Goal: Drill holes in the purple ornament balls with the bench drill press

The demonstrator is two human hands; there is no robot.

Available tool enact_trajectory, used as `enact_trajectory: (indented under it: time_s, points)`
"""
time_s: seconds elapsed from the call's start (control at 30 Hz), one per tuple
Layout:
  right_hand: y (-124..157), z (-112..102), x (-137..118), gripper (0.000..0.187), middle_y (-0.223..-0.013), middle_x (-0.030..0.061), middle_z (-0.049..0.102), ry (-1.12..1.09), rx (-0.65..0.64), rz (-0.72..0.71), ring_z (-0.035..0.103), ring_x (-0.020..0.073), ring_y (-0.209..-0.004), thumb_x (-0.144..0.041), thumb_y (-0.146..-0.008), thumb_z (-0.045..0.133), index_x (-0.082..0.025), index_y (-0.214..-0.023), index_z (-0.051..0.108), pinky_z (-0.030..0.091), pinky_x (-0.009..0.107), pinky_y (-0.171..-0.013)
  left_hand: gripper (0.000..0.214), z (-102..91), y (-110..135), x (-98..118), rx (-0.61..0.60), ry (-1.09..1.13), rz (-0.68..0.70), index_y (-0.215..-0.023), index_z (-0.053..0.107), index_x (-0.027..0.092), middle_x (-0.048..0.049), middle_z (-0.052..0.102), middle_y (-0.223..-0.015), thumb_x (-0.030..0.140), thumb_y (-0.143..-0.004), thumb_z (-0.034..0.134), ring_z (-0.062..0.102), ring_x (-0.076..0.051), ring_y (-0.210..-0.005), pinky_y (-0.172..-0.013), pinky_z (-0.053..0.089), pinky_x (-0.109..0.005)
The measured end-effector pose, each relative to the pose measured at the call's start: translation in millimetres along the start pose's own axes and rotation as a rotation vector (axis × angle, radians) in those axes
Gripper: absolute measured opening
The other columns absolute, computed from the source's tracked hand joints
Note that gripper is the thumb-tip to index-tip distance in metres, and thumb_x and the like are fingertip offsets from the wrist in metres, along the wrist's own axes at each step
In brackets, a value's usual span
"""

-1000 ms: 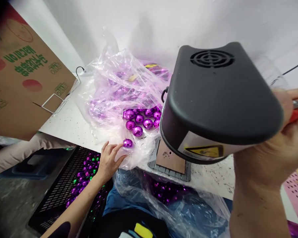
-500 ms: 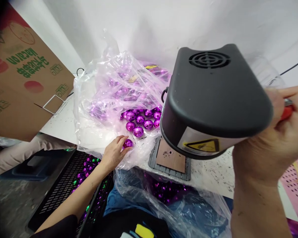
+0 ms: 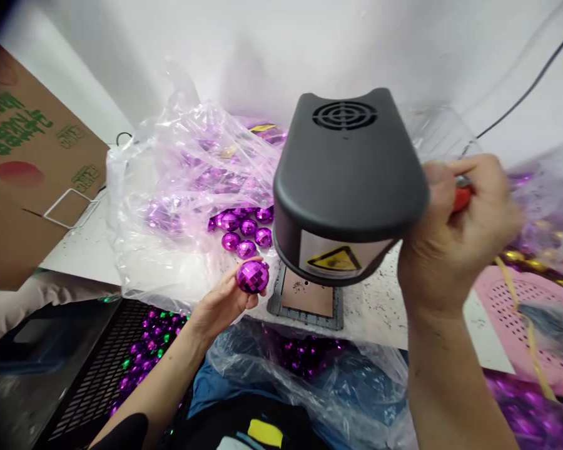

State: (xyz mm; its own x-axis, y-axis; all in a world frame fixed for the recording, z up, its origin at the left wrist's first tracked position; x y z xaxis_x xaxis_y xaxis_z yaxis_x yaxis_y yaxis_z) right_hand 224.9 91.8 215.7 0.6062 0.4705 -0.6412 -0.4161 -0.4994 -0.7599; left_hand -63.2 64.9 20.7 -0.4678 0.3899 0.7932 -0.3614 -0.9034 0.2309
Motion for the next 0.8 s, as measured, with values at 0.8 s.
enact_trajectory:
  time_s: [0.8]
  points:
    - [0.9,7.3,-13.7,0.054,-0.064,-0.0044,0.031,-0.016,-0.066,0.010,0.028,0.0019,-0.063,-0.064,-0.094,0.048,-0.012,-0.080,0.052,0.022,0.022,-0.061,0.037,54.5,-48.1,-33.1,-0.032,-1.308,0.468,-0.131,0.055,0.020,-0.0143,0.060,-0.134,0.031,-0.096,0.064,0.059,-0.029,-0.123,-0.108,0.047,-0.049]
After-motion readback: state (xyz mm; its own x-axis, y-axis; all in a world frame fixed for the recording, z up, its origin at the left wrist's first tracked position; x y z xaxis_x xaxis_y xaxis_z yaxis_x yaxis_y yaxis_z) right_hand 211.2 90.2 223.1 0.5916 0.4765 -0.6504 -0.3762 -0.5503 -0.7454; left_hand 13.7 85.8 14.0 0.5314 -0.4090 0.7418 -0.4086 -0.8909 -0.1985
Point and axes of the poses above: each hand's wrist, its own y-axis away from the middle knuckle, its own z-axis out of the palm, x = y × z, the point moved 9 cm from there along -y, towards the middle knuckle
